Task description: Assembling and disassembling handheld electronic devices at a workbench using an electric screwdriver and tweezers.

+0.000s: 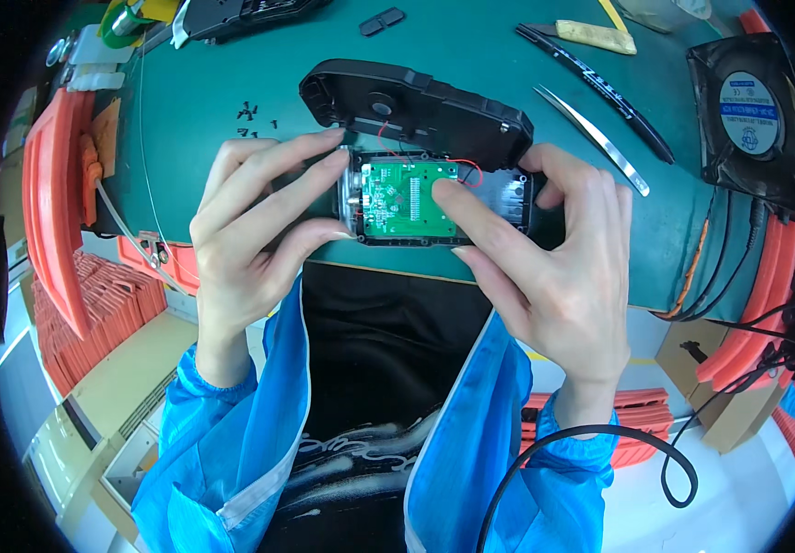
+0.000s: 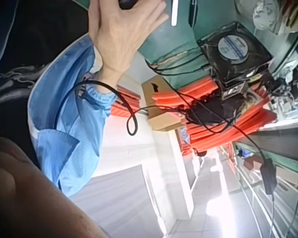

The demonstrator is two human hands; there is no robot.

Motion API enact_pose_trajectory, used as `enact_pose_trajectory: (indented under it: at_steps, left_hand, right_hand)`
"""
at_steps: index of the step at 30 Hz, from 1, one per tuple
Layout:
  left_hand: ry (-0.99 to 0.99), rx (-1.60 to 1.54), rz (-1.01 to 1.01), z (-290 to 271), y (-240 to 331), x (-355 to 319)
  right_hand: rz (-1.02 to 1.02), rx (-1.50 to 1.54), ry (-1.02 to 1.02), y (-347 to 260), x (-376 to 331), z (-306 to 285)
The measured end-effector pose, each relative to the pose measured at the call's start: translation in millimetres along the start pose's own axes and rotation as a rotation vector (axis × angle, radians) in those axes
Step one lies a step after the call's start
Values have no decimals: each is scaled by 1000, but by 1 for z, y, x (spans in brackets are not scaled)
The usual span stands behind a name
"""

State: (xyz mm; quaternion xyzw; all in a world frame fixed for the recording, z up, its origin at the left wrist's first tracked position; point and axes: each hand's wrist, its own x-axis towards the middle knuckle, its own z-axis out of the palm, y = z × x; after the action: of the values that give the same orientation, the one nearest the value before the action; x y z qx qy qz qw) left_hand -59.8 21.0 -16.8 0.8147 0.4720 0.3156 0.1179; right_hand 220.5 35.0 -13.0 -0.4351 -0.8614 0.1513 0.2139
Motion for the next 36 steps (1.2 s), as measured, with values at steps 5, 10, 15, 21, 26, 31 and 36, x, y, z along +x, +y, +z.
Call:
enact_pose_trajectory:
  at_steps: [5, 10, 15, 21, 26, 31, 36]
  left_hand:
    - [-3, 9, -14, 2, 4, 0]
    - [10, 28, -52, 3, 13, -2]
    - [1, 1, -49, 3, 22, -1]
    - [-72, 49, -65, 12, 28, -1]
    - [-68, 16, -58, 15, 21, 1]
    - [-42, -121, -75, 8, 15, 6]
    - [12, -270, -180, 0, 12, -1]
  right_hand:
    - [-8, 24, 60, 2, 0, 4]
    - [-4, 28, 66, 1, -1, 4]
    - [-17, -14, -9, -2, 2, 0]
    - [-7, -9, -6, -1, 1, 0]
    - [-22, -42, 35, 0, 0, 5]
    - [-23, -81, 37, -2, 0, 6]
    - [-9, -60, 29, -5, 0, 5]
